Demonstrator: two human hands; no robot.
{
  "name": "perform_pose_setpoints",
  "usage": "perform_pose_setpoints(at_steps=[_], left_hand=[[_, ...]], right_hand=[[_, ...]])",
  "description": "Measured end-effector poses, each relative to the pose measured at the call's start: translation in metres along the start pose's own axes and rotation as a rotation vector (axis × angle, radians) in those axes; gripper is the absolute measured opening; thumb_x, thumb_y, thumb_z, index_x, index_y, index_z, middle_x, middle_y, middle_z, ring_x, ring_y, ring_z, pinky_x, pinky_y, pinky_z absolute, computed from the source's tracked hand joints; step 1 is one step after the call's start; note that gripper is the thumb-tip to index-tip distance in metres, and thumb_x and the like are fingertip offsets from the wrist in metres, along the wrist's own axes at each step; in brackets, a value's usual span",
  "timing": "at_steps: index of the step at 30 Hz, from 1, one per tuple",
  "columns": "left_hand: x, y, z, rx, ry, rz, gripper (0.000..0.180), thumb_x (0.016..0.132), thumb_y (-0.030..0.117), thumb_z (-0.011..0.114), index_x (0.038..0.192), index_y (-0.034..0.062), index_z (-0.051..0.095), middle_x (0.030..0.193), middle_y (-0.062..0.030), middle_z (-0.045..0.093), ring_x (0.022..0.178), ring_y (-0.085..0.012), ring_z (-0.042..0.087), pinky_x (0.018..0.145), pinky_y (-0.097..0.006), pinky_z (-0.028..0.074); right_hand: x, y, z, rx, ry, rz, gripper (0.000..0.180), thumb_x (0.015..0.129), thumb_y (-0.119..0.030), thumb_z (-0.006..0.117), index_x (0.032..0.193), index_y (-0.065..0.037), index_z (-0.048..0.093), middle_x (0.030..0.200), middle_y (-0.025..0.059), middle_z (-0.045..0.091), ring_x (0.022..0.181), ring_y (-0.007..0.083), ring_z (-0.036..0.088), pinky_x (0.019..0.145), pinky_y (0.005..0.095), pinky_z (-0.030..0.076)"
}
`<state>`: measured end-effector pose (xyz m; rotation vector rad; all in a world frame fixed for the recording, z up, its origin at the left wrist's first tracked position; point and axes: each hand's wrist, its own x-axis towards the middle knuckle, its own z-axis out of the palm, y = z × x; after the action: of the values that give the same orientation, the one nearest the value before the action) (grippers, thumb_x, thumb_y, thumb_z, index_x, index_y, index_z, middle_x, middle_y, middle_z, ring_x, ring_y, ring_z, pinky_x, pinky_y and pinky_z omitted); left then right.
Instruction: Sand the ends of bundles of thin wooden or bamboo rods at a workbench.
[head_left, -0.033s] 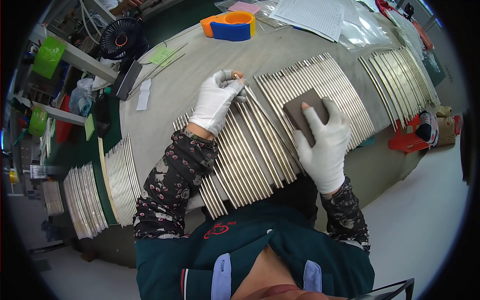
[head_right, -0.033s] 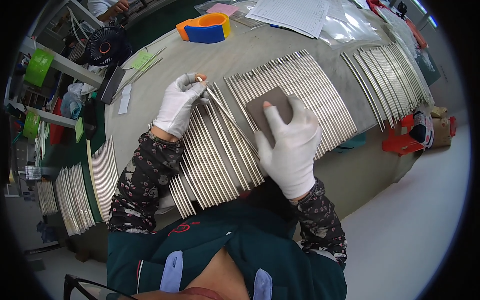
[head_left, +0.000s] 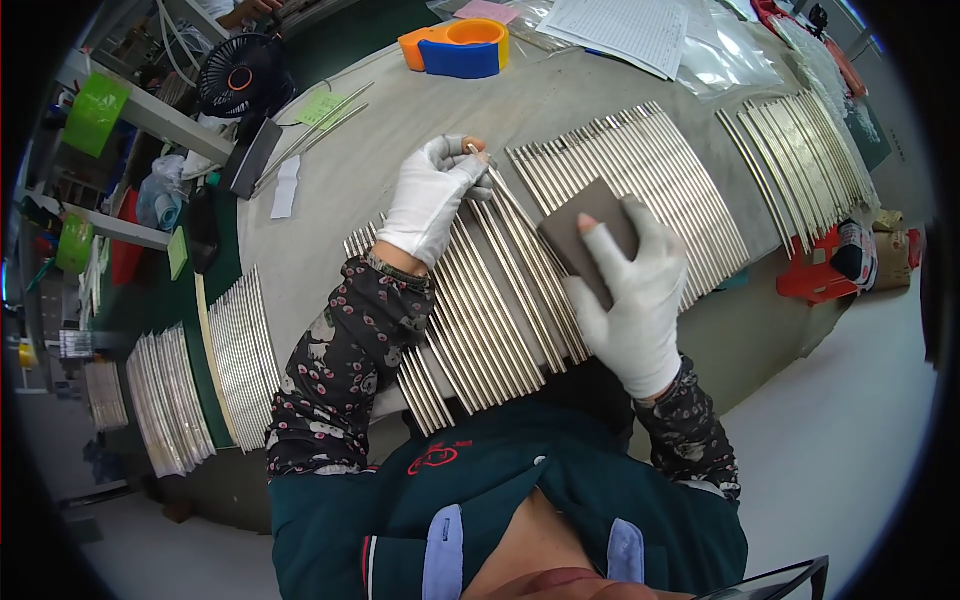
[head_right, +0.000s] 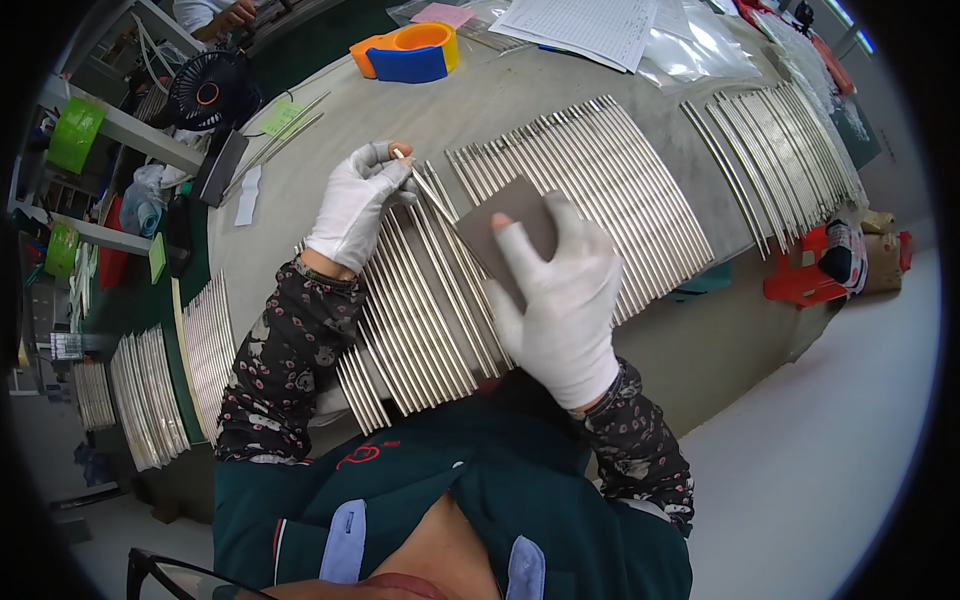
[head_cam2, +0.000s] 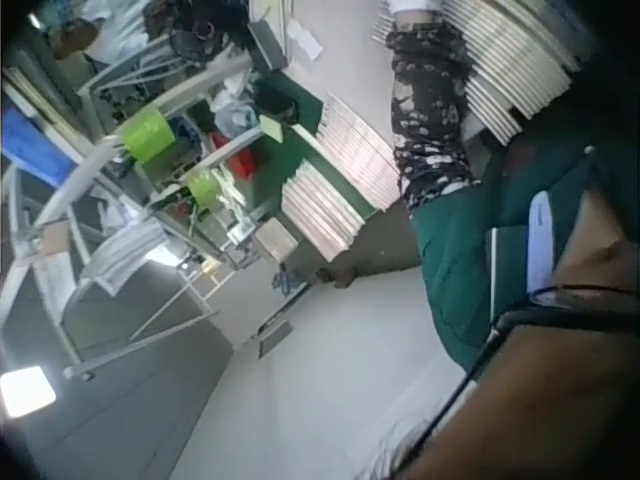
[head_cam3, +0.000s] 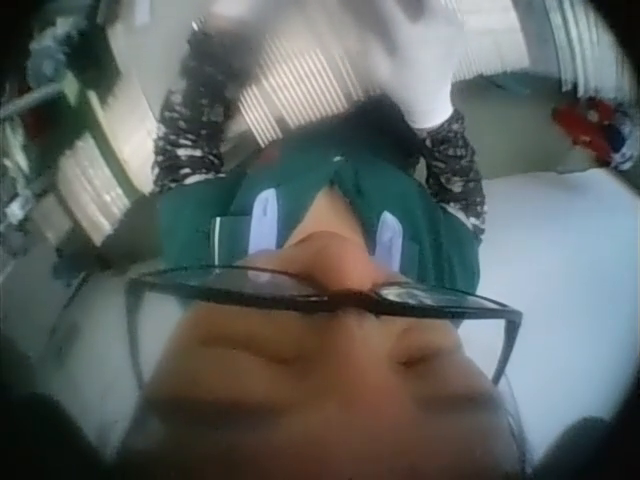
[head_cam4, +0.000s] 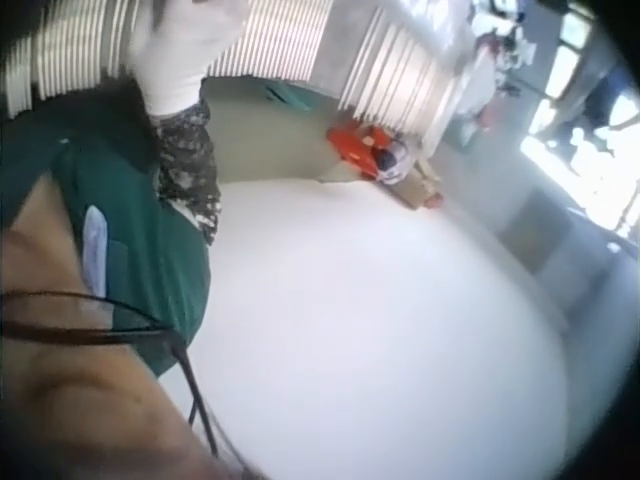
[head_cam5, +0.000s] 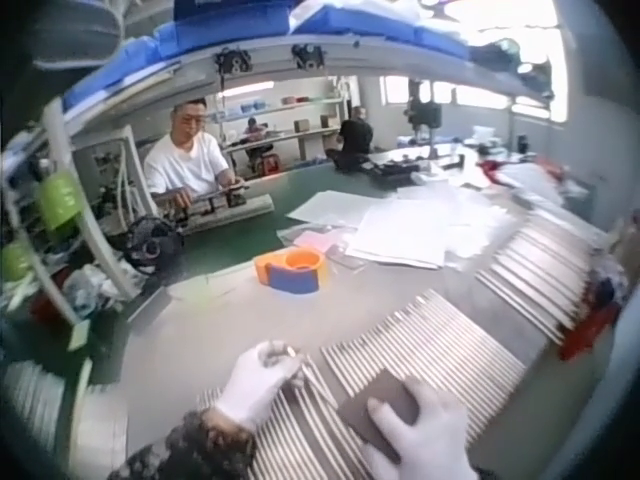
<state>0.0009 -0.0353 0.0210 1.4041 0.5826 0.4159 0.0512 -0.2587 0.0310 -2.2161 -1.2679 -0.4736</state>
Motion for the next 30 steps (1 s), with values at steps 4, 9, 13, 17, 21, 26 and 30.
perform_pose_setpoints(at_steps=[4, 9, 13, 17, 21, 26, 30], left_hand=[[0.002, -0.003, -0.002, 0.000, -0.014, -0.042, 0.027, 0.091, 0.011, 0.062, 0.113, -0.0031, 0.055, 0.086, -0.0038, 0.061, 0.072, -0.0082, 0.060, 0.066, -0.021, 0.053], [-0.002, 0.003, 0.000, -0.011, 0.031, -0.022, 0.023, 0.090, 0.009, 0.062, 0.108, -0.0037, 0.055, 0.083, -0.0038, 0.061, 0.068, -0.0079, 0.060, 0.063, -0.020, 0.053], [-0.001, 0.000, 0.001, -0.030, 0.020, -0.033, 0.024, 0.090, 0.008, 0.063, 0.109, -0.0037, 0.055, 0.084, -0.0040, 0.061, 0.069, -0.0080, 0.060, 0.064, -0.020, 0.053], [-0.001, 0.002, 0.000, -0.033, 0.009, -0.007, 0.023, 0.090, 0.008, 0.062, 0.109, -0.0039, 0.055, 0.084, -0.0043, 0.061, 0.069, -0.0080, 0.060, 0.064, -0.020, 0.053], [0.003, 0.002, 0.002, 0.007, 0.016, -0.026, 0.027, 0.092, 0.011, 0.062, 0.113, -0.0031, 0.054, 0.086, -0.0035, 0.061, 0.071, -0.0083, 0.059, 0.066, -0.020, 0.053], [0.001, 0.000, 0.002, -0.006, 0.016, -0.047, 0.026, 0.091, 0.010, 0.062, 0.113, -0.0031, 0.055, 0.086, -0.0036, 0.061, 0.070, -0.0086, 0.059, 0.065, -0.021, 0.053], [0.002, -0.002, 0.000, 0.011, 0.026, -0.045, 0.026, 0.091, 0.010, 0.062, 0.113, -0.0033, 0.055, 0.086, -0.0037, 0.061, 0.069, -0.0088, 0.059, 0.065, -0.021, 0.053]], right_hand=[[-0.005, 0.016, 0.012, -0.219, -0.023, 0.109, 0.048, 0.068, -0.021, 0.073, 0.114, -0.013, 0.062, 0.122, 0.0210, 0.048, 0.102, 0.0355, 0.048, 0.085, 0.0453, 0.039], [-0.013, -0.007, 0.000, 0.127, -0.129, -0.085, 0.049, 0.067, -0.021, 0.075, 0.113, -0.012, 0.063, 0.122, 0.0221, 0.049, 0.103, 0.0363, 0.048, 0.086, 0.0450, 0.040], [-0.014, 0.020, 0.001, -0.134, 0.008, 0.142, 0.048, 0.068, -0.021, 0.073, 0.114, -0.013, 0.063, 0.123, 0.0215, 0.049, 0.102, 0.0358, 0.048, 0.085, 0.0448, 0.039], [-0.020, 0.000, 0.002, 0.141, -0.149, -0.077, 0.047, 0.069, -0.020, 0.072, 0.114, -0.012, 0.063, 0.122, 0.0221, 0.049, 0.101, 0.0357, 0.048, 0.083, 0.0456, 0.041], [-0.019, 0.013, -0.001, -0.115, 0.020, 0.084, 0.049, 0.067, -0.022, 0.074, 0.114, -0.013, 0.062, 0.122, 0.0217, 0.048, 0.101, 0.0354, 0.049, 0.082, 0.0452, 0.041], [-0.019, 0.018, 0.007, -0.126, -0.003, 0.077, 0.049, 0.067, -0.022, 0.074, 0.115, -0.015, 0.062, 0.123, 0.0210, 0.048, 0.105, 0.0350, 0.047, 0.086, 0.0439, 0.039], [-0.017, -0.001, -0.001, 0.022, -0.050, -0.038, 0.051, 0.067, -0.022, 0.074, 0.116, -0.014, 0.061, 0.125, 0.0210, 0.046, 0.103, 0.0355, 0.048, 0.086, 0.0430, 0.040]])
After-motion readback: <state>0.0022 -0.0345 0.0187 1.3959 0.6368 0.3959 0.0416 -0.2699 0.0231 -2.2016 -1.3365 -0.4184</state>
